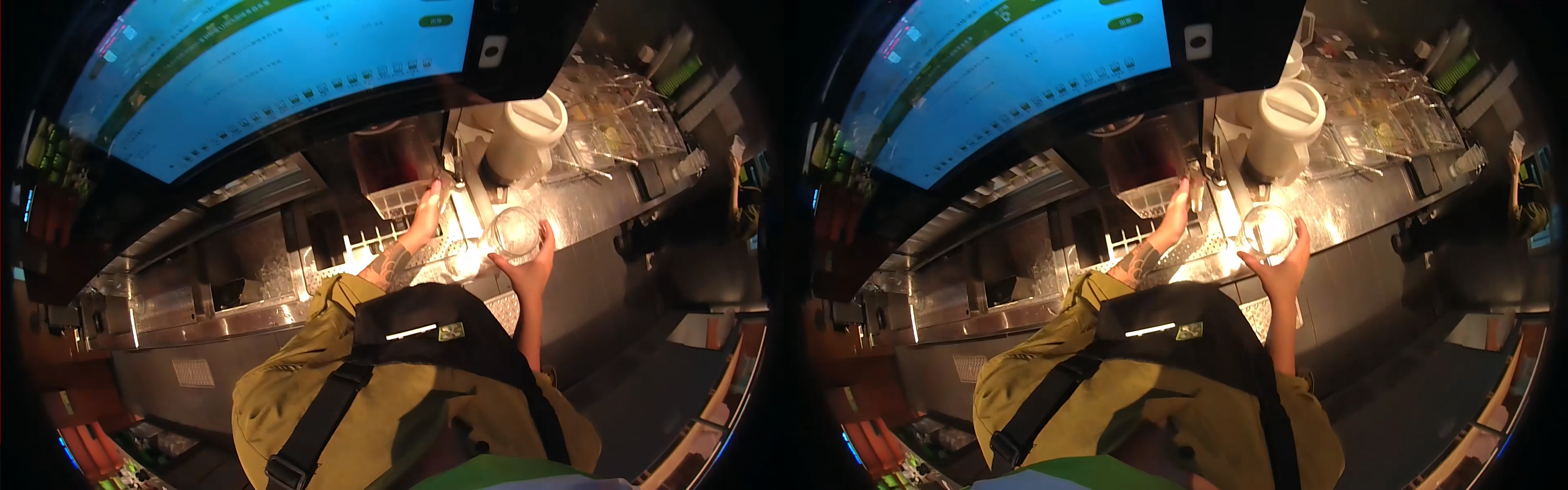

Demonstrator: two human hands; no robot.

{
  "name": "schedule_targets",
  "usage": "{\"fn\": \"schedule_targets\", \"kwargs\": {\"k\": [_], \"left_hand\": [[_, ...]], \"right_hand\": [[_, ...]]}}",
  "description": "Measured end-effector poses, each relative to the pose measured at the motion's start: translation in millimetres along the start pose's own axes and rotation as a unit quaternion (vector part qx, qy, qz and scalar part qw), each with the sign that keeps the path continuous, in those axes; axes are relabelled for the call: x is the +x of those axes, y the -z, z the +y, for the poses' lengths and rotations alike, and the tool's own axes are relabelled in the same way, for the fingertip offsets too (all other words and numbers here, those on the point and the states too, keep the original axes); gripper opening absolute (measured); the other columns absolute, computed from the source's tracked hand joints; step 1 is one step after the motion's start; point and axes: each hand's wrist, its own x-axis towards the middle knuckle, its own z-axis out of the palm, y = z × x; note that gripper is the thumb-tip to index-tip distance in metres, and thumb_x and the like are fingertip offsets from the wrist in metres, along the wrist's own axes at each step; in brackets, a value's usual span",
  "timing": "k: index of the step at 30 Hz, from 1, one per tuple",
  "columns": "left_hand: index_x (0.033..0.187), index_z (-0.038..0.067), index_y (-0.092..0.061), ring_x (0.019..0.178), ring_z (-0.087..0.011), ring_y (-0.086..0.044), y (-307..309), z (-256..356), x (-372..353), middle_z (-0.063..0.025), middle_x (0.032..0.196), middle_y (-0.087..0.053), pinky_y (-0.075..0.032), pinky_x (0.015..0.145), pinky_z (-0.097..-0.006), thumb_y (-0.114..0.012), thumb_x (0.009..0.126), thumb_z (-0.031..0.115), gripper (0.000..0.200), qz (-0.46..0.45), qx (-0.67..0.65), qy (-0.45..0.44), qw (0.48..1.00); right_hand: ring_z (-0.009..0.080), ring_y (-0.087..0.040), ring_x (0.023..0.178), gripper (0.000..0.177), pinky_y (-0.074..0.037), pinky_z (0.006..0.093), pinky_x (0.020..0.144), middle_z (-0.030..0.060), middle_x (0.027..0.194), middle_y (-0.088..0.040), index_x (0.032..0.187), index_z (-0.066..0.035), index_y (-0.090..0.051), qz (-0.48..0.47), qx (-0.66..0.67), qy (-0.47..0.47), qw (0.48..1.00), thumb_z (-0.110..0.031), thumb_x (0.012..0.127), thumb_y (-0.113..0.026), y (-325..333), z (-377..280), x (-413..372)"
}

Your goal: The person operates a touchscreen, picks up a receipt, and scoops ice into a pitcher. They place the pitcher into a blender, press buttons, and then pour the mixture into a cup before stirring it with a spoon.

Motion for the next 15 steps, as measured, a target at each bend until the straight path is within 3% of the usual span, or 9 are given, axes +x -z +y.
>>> {"fn": "schedule_targets", "kwargs": {"k": [4, 10, 15], "left_hand": [[0.120, -0.009, -0.050, 0.115, -0.0240, -0.046, -1, 12, -7, -0.0195, 0.122, -0.052, -0.032, 0.100, -0.0320, -0.039, 0.092, 0.058, 0.074, 0.027, 0.067, -0.004, 0.997], [0.117, -0.010, -0.053, 0.110, -0.0256, -0.050, 7, -12, 13, -0.0203, 0.115, -0.057, -0.035, 0.097, -0.0335, -0.038, 0.092, 0.060, 0.076, -0.019, 0.062, -0.037, 0.997], [0.115, -0.006, -0.056, 0.107, -0.0234, -0.051, 7, -24, 19, -0.0177, 0.113, -0.059, -0.035, 0.096, -0.0328, -0.036, 0.094, 0.054, 0.067, -0.003, 0.057, -0.051, 0.997]], "right_hand": [[0.0298, -0.052, 0.109, 0.087, -0.040, 0.0386, 0.095, 0.0164, 0.119, -0.053, 0.125, 0.000, -0.044, 0.082, 0.088, -0.018, 0.993, -0.022, 0.054, -0.088, 6, 13, -8], [0.0234, -0.053, 0.108, 0.074, -0.041, 0.0348, 0.093, 0.0139, 0.118, -0.054, 0.122, -0.001, -0.045, 0.039, 0.081, -0.018, 0.996, -0.011, 0.061, -0.085, 11, 7, -19], [0.0214, -0.053, 0.103, 0.063, -0.042, 0.0334, 0.090, 0.0127, 0.113, -0.054, 0.120, 0.000, -0.045, 0.074, 0.182, -0.055, 0.979, -0.007, 0.067, -0.079, 2, 18, -30]]}}
